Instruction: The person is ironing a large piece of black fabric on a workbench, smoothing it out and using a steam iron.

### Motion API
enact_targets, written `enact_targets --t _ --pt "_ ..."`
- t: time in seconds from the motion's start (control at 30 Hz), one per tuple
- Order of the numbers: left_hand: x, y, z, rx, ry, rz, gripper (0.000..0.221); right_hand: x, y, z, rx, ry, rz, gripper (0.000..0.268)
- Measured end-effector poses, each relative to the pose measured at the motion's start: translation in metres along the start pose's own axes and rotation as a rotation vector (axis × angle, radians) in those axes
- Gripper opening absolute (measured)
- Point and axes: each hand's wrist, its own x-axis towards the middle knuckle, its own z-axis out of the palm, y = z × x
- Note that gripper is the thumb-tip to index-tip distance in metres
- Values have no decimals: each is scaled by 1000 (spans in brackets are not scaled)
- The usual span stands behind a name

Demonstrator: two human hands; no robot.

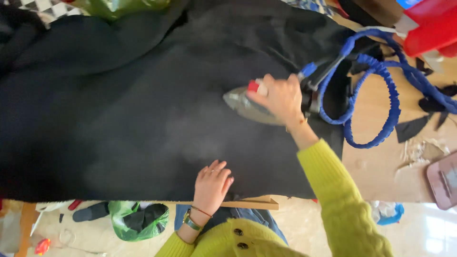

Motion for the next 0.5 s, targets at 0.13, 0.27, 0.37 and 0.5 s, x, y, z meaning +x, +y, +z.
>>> enact_targets --t 0.13,0.27,0.37,0.5 --pt "19 2 -15 21 192 -126 22 -80 -14 -45 50 -53 -57 59" --pt "23 -5 15 156 136 -155 37 -158 -19 -83 243 -63 52 59" --pt "33 10 12 124 43 -118 44 -211 -11 -92 317 -131 92 56" --pt "39 28 15 153 -125 -46 65 -261 14 -76 271 -110 110 59"
